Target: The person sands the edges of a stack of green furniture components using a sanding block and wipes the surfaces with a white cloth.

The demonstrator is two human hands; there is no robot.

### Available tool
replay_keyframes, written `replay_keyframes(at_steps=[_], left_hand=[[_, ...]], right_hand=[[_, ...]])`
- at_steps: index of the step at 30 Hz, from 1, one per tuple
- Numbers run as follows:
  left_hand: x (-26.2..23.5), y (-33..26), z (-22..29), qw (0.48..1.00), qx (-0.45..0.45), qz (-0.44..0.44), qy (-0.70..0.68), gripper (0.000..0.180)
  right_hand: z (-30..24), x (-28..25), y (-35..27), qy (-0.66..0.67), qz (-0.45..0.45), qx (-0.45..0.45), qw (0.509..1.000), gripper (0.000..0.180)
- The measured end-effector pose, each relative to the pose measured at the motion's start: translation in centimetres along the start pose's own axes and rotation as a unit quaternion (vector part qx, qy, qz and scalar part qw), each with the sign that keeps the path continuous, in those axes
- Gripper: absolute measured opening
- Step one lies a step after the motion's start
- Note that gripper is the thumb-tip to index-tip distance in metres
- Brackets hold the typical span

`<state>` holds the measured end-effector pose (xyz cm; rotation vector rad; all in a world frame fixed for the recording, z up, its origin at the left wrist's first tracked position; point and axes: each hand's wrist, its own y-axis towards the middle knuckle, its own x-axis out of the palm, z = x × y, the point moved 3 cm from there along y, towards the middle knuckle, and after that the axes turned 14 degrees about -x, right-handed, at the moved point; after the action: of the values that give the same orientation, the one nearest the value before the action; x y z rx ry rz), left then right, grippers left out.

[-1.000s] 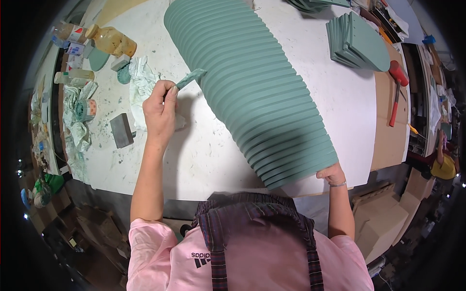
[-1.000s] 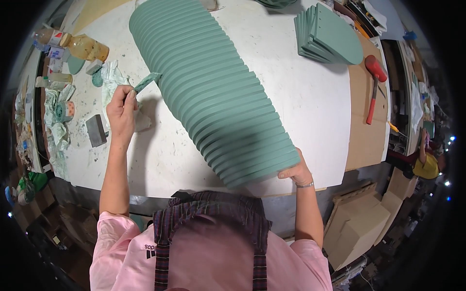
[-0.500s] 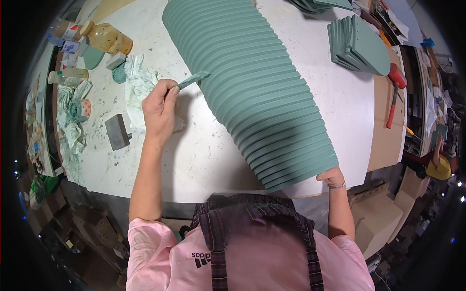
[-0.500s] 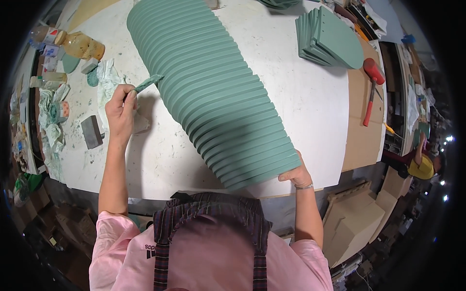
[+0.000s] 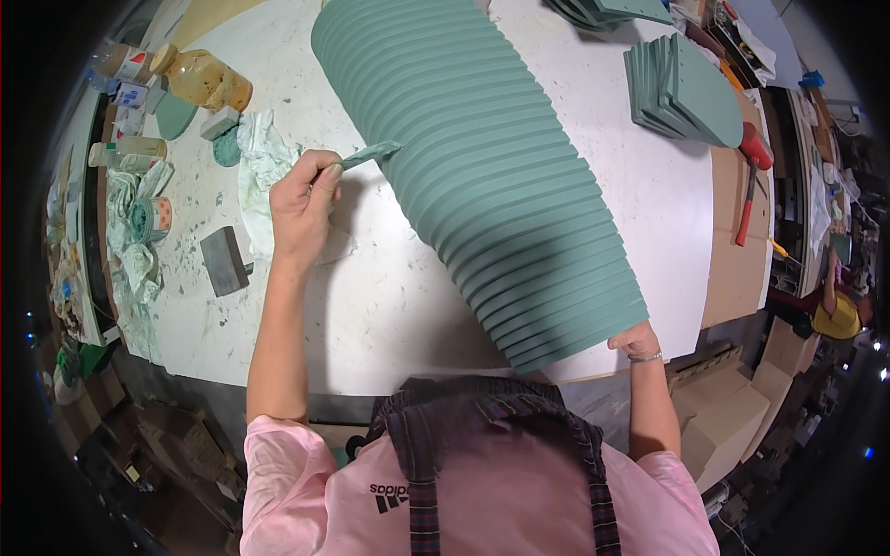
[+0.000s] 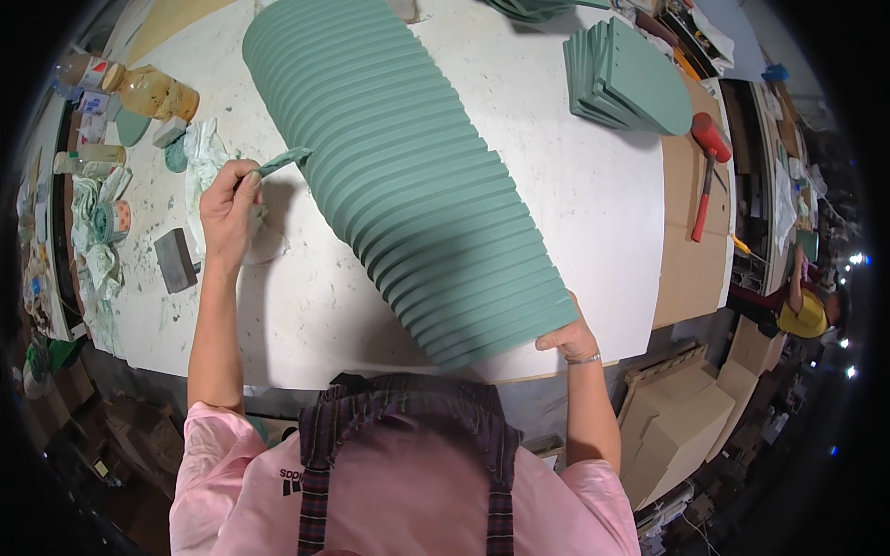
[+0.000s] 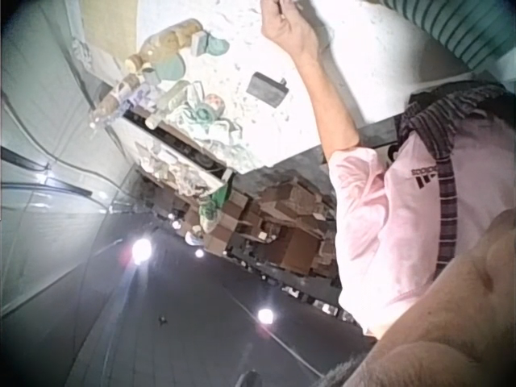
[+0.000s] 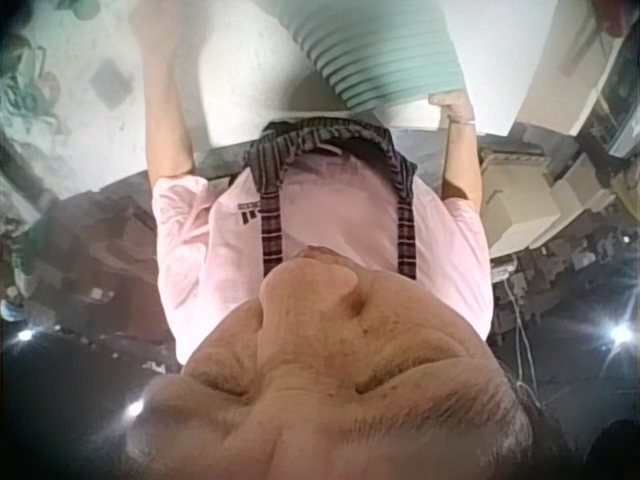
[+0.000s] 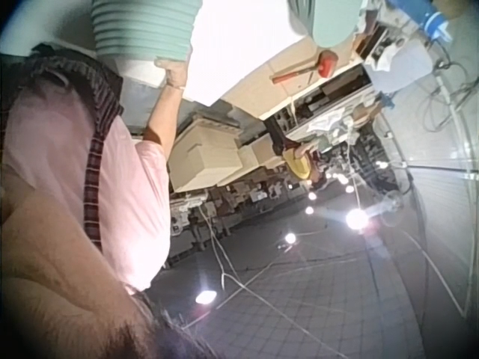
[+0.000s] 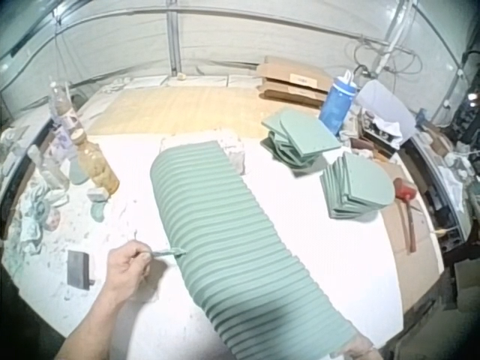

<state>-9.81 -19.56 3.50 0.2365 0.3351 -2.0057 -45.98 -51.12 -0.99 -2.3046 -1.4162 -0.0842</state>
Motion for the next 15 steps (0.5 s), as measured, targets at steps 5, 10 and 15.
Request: replay_keyframes(at_steps=[5,10,15], left_hand=[[-0.8,-0.3,0.9,0.994,-0.014,0.005,-0.105,0.008],[-1.3,-0.4,2.4,0.991,-0.055,0.003,-0.122,0.011],[-1.1,-0.1,4.6,0.997,0.07,0.011,0.024,0.009]], right_hand=[[0.1,0.0,0.0,0.003,0.0,-0.007,1.0,0.093],[0.2,-0.2,-0.1,0.005,0.005,-0.004,1.0,0.094],[0.5,-0.5,-0.2,0.005,0.012,-0.011,1.0,0.093]])
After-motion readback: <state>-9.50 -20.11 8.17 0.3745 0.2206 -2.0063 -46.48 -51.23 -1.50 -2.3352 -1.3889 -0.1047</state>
